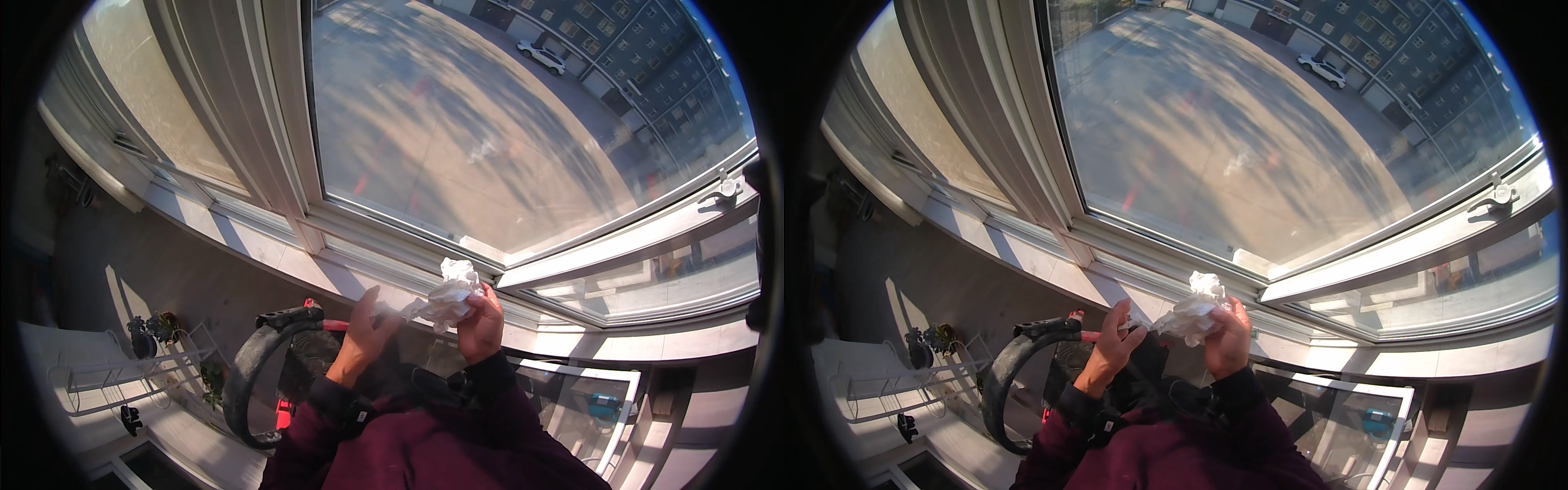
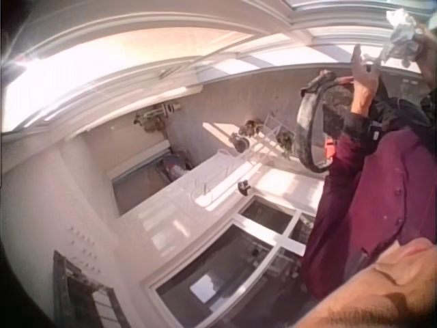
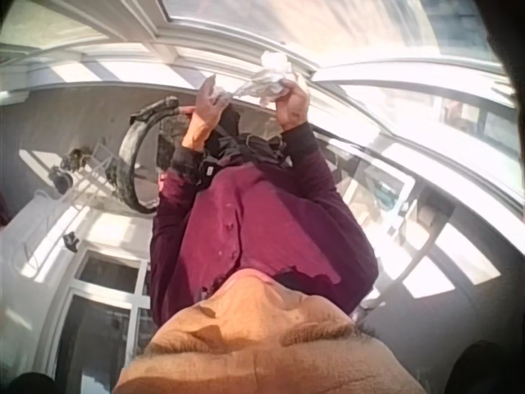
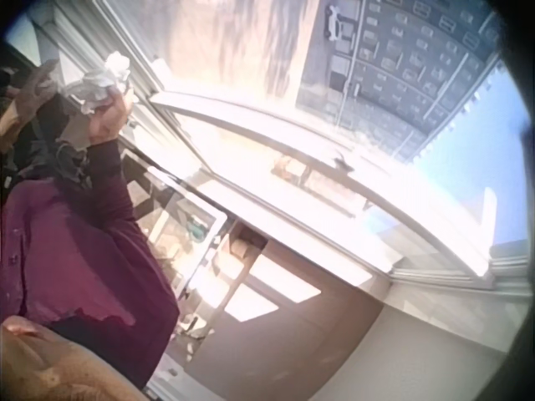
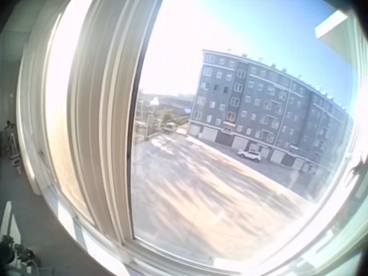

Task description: The person wipes a large window with a white cloth, moving across the glass surface and along the frame. They then rinse the cloth at a sink and wring it out.

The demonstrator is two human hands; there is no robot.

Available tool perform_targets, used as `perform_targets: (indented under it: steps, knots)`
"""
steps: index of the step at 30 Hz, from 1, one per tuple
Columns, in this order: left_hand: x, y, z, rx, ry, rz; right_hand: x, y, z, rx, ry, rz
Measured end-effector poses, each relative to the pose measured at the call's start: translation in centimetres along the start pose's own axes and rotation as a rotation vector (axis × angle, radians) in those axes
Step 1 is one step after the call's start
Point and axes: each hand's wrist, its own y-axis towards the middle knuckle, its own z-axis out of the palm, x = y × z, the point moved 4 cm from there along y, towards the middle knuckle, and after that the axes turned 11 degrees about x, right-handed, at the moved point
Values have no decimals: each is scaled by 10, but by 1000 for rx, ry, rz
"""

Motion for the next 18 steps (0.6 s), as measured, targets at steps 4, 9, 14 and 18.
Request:
perform_targets:
  steps: [4, 9, 14, 18]
  knots:
    - [10, -4, 9, 96, -356, -146, 3, -9, 6, 21, -41, 53]
    - [-7, -2, 30, 384, -521, 51, -3, -18, 20, 104, -117, 90]
    - [2, -9, 34, 294, -650, -175, -7, -17, 16, 22, -298, -22]
    - [7, -14, 23, 113, -675, -30, -13, -13, -2, -35, -353, -61]
